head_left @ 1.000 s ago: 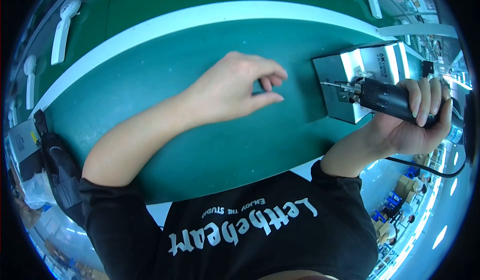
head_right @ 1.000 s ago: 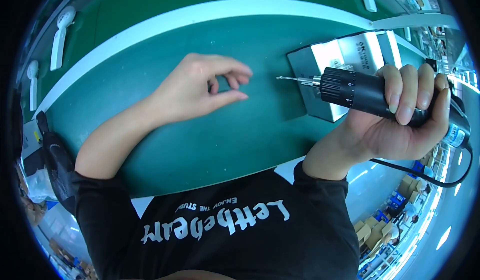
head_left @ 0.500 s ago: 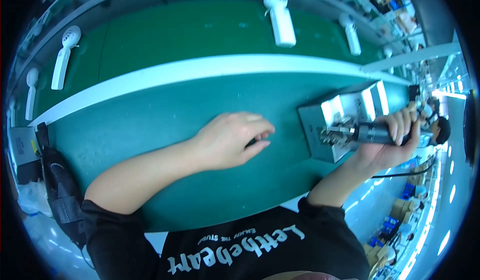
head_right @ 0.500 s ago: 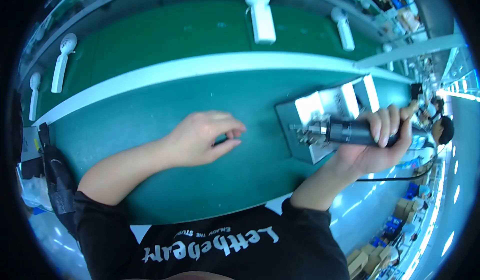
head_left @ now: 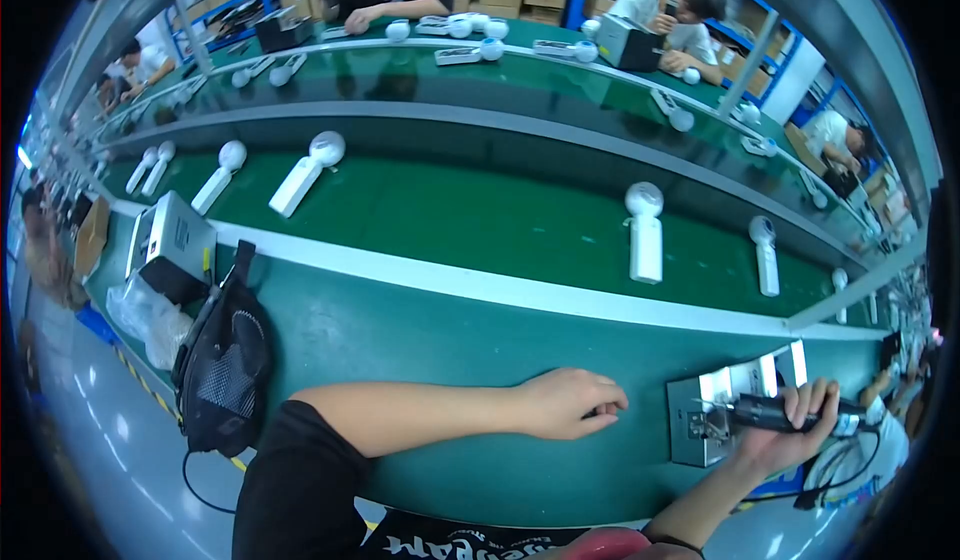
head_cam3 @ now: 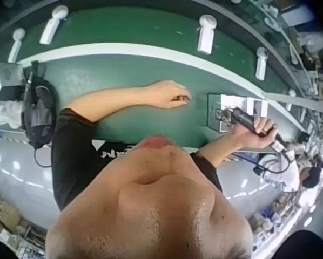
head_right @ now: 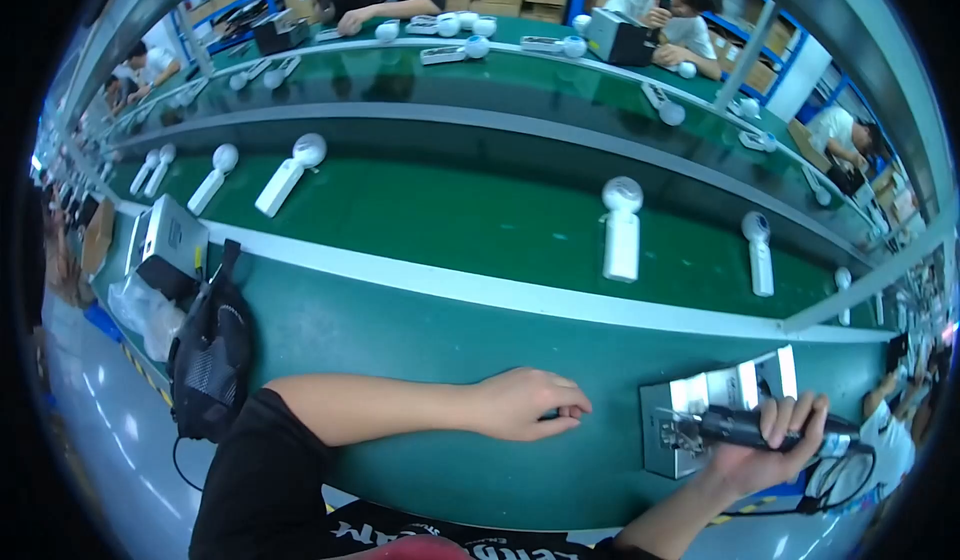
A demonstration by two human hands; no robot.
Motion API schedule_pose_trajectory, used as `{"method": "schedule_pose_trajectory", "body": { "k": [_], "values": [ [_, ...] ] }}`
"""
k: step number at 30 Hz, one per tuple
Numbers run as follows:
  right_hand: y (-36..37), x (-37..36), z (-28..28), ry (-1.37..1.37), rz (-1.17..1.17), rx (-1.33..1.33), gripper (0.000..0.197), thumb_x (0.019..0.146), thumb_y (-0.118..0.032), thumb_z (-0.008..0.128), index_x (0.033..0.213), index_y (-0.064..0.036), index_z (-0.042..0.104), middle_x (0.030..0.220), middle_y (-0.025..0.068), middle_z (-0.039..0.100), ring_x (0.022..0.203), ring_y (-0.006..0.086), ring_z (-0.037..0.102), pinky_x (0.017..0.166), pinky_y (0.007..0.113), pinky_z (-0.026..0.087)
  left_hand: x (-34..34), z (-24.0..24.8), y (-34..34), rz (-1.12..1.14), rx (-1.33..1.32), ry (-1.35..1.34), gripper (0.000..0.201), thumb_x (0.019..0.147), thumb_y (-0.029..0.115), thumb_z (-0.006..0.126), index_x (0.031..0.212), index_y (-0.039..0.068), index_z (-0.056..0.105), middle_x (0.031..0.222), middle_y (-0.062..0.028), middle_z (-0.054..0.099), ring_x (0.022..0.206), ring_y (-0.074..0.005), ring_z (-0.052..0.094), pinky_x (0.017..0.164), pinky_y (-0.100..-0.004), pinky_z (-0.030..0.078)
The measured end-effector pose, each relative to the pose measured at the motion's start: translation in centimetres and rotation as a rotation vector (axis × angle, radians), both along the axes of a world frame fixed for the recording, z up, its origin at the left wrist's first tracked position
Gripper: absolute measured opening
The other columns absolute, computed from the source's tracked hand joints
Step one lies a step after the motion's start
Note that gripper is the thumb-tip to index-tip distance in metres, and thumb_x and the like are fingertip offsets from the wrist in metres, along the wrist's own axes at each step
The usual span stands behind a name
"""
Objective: The recorder is assembling small handheld fans using an electric screwdriver on a production line.
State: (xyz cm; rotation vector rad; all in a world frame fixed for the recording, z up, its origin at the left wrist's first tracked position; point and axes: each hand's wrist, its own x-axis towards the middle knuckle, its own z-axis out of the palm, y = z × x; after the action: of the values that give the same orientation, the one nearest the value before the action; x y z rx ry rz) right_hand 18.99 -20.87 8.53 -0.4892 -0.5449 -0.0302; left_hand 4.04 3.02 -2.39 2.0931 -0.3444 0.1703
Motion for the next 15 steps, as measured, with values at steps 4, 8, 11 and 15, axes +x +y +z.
{"method": "schedule_pose_trajectory", "body": {
  "k": [4,8,11,15],
  "values": [
    [0.1,0.1,0.3,0.007,-0.015,-0.012,0.010,0.101,-0.010,0.043,0.093,-0.0031,0.044,0.071,0.0003,0.036,0.050,0.0059,0.037,0.047,0.020,0.037,0.5,-0.1,-1.0,0.010,0.021,-0.060,0.020,0.089,0.014,0.063,0.105,0.003,0.065,0.094,-0.0100,0.068,0.080,-0.0220,0.067,0.069,-0.0334,0.055],
    [0.6,-0.8,0.7,0.054,-0.064,0.009,0.008,0.100,-0.012,0.044,0.098,-0.0041,0.046,0.071,0.0001,0.037,0.051,0.0058,0.038,0.047,0.021,0.037,0.3,1.9,-1.1,0.006,-0.038,0.035,0.018,0.088,0.011,0.065,0.103,0.002,0.067,0.091,-0.0083,0.068,0.073,-0.0190,0.066,0.061,-0.0284,0.053],
    [1.2,-1.5,0.6,0.086,-0.102,0.000,0.009,0.100,-0.012,0.045,0.100,-0.0036,0.047,0.071,0.0002,0.038,0.051,0.0062,0.038,0.047,0.022,0.037,-0.4,2.9,-0.3,0.113,-0.083,-0.182,0.016,0.086,0.010,0.068,0.100,0.003,0.068,0.085,-0.0075,0.068,0.066,-0.0163,0.062,0.056,-0.0254,0.050],
    [0.5,-0.7,0.5,0.057,-0.117,-0.030,0.010,0.100,-0.013,0.045,0.101,-0.0035,0.047,0.072,0.0006,0.039,0.051,0.0066,0.039,0.048,0.022,0.037,-1.8,12.1,3.7,0.405,0.134,-0.816,0.027,0.076,0.013,0.078,0.099,0.003,0.066,0.085,-0.0096,0.066,0.068,-0.0183,0.059,0.055,-0.0270,0.046]
  ]
}}
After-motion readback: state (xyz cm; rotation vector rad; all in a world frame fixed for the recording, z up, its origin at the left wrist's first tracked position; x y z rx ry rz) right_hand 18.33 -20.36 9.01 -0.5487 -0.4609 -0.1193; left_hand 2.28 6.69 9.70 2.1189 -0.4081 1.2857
